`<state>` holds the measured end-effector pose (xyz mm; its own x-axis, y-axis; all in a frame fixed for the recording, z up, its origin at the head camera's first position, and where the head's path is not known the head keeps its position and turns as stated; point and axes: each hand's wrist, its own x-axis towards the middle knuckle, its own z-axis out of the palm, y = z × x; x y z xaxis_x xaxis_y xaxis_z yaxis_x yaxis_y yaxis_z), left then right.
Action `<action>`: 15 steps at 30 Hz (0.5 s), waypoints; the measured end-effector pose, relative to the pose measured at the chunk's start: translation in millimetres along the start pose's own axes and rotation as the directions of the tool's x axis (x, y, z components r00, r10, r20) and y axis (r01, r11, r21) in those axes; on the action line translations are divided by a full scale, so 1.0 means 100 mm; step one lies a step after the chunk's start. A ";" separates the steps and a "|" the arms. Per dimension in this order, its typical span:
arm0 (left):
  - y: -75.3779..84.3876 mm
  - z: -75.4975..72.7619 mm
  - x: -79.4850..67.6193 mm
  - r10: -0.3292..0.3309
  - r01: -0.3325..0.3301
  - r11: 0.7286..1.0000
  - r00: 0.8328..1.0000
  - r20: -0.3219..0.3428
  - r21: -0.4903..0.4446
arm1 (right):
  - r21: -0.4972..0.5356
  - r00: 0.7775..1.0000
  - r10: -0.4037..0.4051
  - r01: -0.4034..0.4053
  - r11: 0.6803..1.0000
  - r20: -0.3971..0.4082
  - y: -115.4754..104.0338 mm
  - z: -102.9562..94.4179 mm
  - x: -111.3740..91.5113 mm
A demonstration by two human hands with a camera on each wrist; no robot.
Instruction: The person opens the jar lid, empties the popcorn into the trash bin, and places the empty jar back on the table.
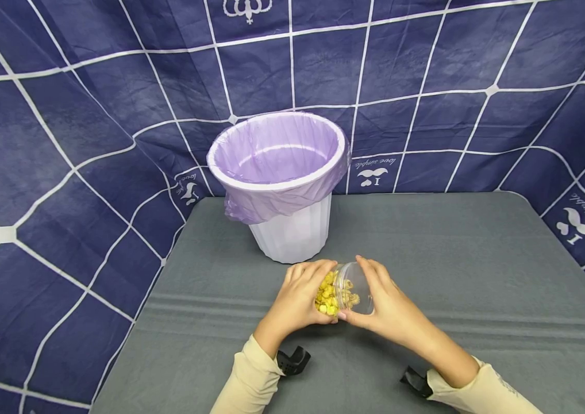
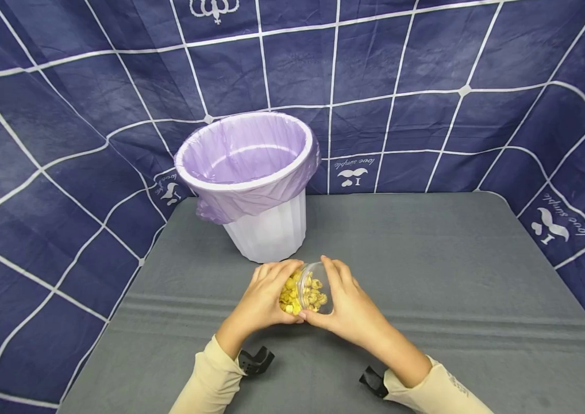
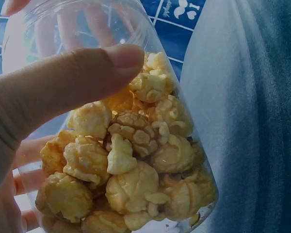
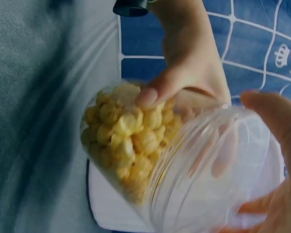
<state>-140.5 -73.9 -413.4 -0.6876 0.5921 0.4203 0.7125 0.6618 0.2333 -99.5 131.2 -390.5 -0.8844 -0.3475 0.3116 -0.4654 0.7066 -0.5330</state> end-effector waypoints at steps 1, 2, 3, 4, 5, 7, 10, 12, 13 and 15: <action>0.00 0.00 0.00 -0.002 0.002 1.000 1.000 0.002 0.001 | -0.001 1.000 -0.030 0.030 1.000 -0.001 0.01 0.00 0.01; 0.00 -0.01 0.00 -0.005 0.005 1.000 1.000 0.005 0.002 | 0.000 0.998 -0.061 0.061 0.998 0.000 0.03 -0.01 0.01; 0.00 -0.01 -0.01 -0.007 0.007 1.000 1.000 0.008 0.002 | -0.003 0.995 -0.100 0.100 0.995 0.003 0.05 -0.01 0.02; 0.00 -0.01 -0.01 -0.008 0.008 1.000 1.000 0.011 0.001 | -0.005 0.990 -0.139 0.139 0.990 0.008 0.07 -0.02 0.03; -0.01 -0.02 -0.01 -0.008 0.008 1.000 1.000 0.012 0.000 | -0.009 0.984 -0.176 0.176 0.984 0.017 0.10 -0.04 0.03; -0.01 -0.02 -0.01 -0.009 0.009 1.000 1.000 0.015 -0.002 | -0.017 0.969 -0.244 0.244 0.970 0.030 0.13 -0.06 0.05; -0.01 -0.02 -0.01 -0.013 0.013 1.000 1.000 0.010 -0.005 | -0.032 0.945 -0.322 0.324 0.946 0.054 0.17 -0.11 0.07; -0.02 -0.02 -0.02 -0.019 0.019 1.000 1.000 0.006 -0.007 | -0.041 0.936 -0.346 0.349 0.936 0.068 0.19 -0.14 0.07; -0.02 -0.02 -0.02 -0.020 0.020 1.000 1.000 0.003 -0.010 | -0.048 0.936 -0.345 0.349 0.936 0.073 0.20 -0.17 0.08; -0.03 -0.02 -0.02 -0.024 0.024 1.000 1.000 0.000 -0.010 | -0.049 0.943 -0.323 0.327 0.944 0.073 0.23 -0.22 0.08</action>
<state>-140.5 -78.2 -412.8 -0.7047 0.5757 0.4146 0.6969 0.6712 0.2525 -116.9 158.6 -383.0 -0.6864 -0.6016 0.4086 -0.7269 0.5835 -0.3622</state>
